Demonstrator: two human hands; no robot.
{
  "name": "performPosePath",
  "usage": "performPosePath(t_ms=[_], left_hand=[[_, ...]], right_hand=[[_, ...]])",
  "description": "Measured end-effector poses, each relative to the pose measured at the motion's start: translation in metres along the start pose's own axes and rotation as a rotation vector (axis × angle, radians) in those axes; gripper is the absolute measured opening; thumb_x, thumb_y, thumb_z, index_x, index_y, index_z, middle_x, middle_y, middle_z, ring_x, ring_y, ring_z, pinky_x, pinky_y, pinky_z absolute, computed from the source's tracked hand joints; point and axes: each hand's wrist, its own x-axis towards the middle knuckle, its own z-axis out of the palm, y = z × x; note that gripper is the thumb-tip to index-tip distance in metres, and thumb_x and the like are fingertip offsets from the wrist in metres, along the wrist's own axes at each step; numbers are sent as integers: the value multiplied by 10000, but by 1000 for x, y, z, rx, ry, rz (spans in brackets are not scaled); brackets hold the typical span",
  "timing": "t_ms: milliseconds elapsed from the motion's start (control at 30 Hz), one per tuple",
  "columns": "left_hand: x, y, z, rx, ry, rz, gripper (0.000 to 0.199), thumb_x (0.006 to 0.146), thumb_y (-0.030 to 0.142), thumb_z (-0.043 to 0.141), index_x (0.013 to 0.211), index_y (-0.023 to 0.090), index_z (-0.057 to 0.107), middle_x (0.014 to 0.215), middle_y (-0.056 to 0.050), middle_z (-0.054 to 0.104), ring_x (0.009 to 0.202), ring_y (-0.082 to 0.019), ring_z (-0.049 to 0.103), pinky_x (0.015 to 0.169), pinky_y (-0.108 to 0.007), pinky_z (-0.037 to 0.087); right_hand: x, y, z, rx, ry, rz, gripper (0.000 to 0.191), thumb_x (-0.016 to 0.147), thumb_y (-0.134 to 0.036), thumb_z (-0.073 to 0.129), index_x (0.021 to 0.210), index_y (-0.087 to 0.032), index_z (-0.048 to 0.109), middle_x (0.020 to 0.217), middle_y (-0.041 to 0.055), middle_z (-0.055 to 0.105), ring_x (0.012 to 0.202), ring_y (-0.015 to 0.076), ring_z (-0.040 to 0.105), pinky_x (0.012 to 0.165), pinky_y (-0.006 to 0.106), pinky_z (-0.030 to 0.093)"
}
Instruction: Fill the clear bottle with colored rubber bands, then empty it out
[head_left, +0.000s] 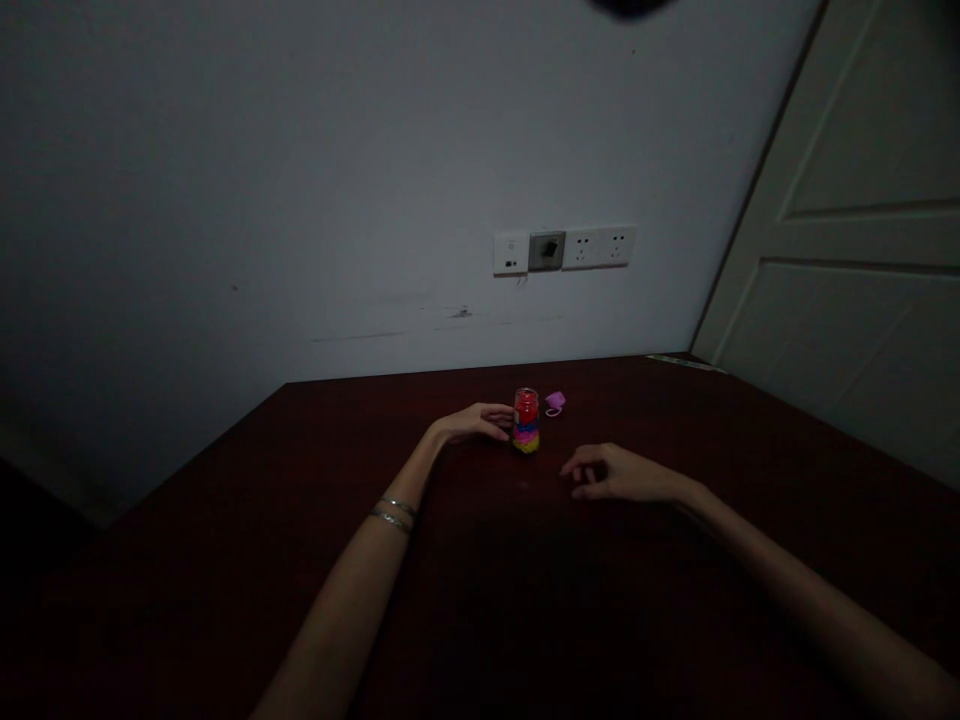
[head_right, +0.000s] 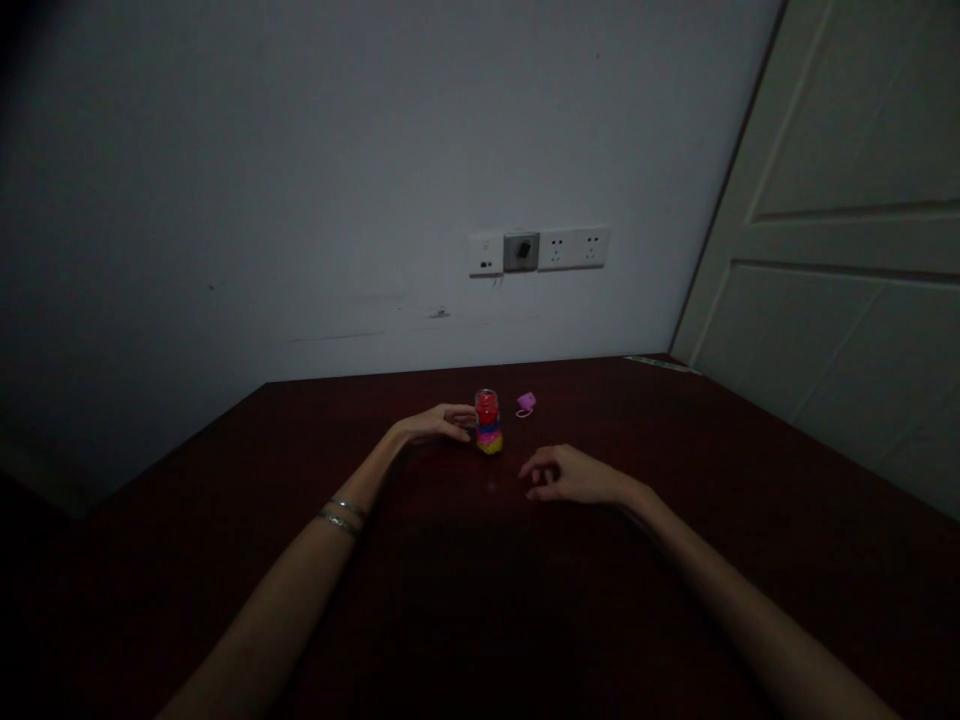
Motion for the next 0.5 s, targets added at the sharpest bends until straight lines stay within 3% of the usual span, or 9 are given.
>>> performPosePath(t_ms=[100, 300, 500], left_hand=[[2, 0, 9, 42, 1, -9, 570, 528, 50, 730, 1069, 146, 580, 1181, -104, 556, 1136, -218, 473, 983, -389, 309], [3, -7, 17, 135, 69, 62, 597, 514, 90, 754, 1083, 166, 591, 1241, -103, 520, 1184, -228, 435, 1028, -399, 255], [-2, -20, 14, 19, 165, 82, 554, 550, 68, 716, 1082, 160, 591, 1202, -118, 549, 1132, -230, 479, 963, -378, 332]], right_hand=[[-3, -4, 1, -59, -12, -30, 445, 644, -459, 649, 976, -162, 635, 889, 61, 589, 759, 155, 524, 649, 267, 421], [-5, -3, 5, -68, -13, -20, 299, 712, -430, 599, 825, -154, 628, 769, 37, 583, 672, 133, 493, 590, 247, 385], [-6, -6, 6, -73, -8, 5, 215, 711, -355, 600, 729, -141, 617, 683, 23, 579, 611, 114, 483, 547, 225, 363]])
